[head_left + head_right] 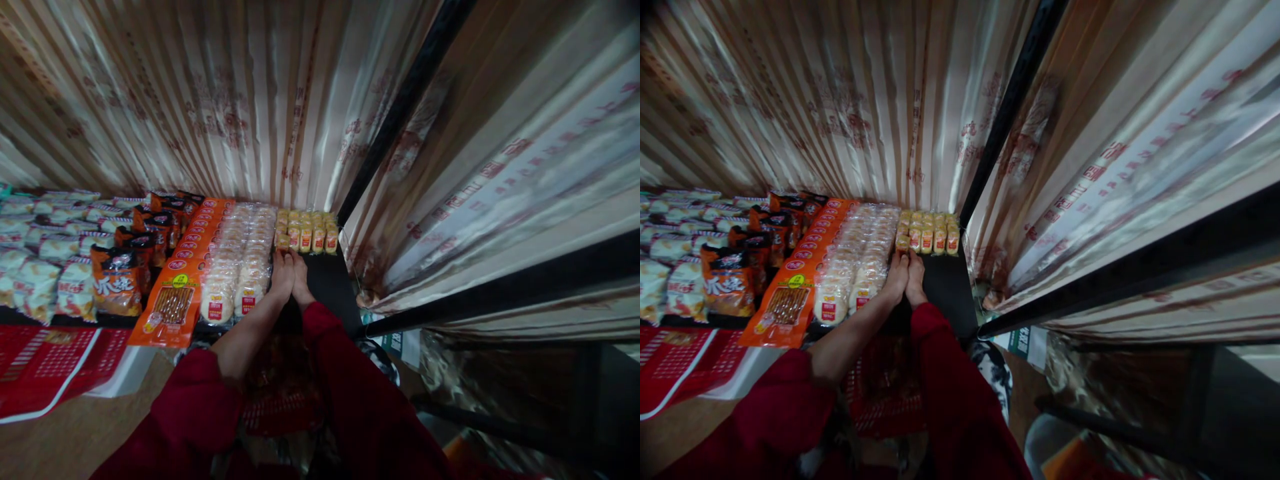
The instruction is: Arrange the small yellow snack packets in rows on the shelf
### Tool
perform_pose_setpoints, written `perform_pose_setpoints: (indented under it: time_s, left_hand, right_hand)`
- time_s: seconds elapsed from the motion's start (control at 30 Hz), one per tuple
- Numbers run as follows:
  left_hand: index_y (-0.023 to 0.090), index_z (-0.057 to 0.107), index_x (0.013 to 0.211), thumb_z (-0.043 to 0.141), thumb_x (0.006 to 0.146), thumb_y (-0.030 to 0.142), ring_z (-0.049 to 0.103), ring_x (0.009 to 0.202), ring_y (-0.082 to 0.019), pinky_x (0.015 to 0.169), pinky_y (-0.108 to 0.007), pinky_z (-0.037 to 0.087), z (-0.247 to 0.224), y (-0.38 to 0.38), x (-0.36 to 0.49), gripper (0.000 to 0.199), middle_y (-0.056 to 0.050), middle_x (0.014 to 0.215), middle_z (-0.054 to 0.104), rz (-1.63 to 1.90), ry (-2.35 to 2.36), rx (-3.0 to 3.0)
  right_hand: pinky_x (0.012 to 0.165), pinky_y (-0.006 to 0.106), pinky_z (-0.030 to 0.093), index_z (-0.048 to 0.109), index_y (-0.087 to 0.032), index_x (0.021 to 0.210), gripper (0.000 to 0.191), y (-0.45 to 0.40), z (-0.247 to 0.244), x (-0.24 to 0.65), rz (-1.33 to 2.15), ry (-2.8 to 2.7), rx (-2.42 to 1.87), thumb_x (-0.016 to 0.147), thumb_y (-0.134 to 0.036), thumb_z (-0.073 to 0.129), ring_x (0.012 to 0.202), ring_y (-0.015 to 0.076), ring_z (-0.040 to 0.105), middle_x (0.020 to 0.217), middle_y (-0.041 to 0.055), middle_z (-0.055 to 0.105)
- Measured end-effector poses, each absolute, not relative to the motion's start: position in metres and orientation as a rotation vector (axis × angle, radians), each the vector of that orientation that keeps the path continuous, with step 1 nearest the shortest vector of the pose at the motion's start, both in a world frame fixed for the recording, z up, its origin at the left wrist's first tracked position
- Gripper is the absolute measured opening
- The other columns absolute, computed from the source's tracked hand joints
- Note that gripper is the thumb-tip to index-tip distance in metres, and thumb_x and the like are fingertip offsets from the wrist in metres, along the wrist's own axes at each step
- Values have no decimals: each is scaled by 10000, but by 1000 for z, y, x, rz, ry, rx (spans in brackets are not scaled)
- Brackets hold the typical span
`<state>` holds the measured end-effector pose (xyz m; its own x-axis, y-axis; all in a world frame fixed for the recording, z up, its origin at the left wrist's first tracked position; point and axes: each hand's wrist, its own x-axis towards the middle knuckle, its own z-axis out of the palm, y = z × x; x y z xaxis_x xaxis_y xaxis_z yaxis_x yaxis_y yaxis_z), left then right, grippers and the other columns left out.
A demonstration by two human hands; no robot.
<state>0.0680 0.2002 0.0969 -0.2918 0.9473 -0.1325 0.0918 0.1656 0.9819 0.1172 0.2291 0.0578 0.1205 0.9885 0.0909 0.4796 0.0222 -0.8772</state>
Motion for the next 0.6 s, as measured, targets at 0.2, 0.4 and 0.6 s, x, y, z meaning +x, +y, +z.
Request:
perform_pose_setpoints:
  time_s: [0.2,0.4,0.6]
  left_hand:
    - [153,466,1271,429,859,222,345,1309,-238,1074,-332,271,93,204,67,420,-119,1318,499,1250,1575,1049]
    - [127,472,1268,389,869,176,321,1328,-224,1113,-346,208,88,210,66,410,-139,1381,432,1232,1606,1085]
    - [48,420,1303,320,895,194,274,1352,-181,1127,-286,170,84,212,66,445,-169,1434,347,1141,1668,1153]
  right_hand:
    - [966,300,398,552,-147,1188,400,233,51,117,813,-1427,-1520,804,-168,446,1065,179,544,1176,97,599]
    - [1007,296,371,527,-92,1214,432,231,47,115,863,-1374,-1484,805,-173,414,1103,171,531,1218,125,577]
    - [1011,336,379,555,-120,1177,407,229,34,111,755,-1359,-1420,805,-200,409,1122,180,511,1212,115,576]
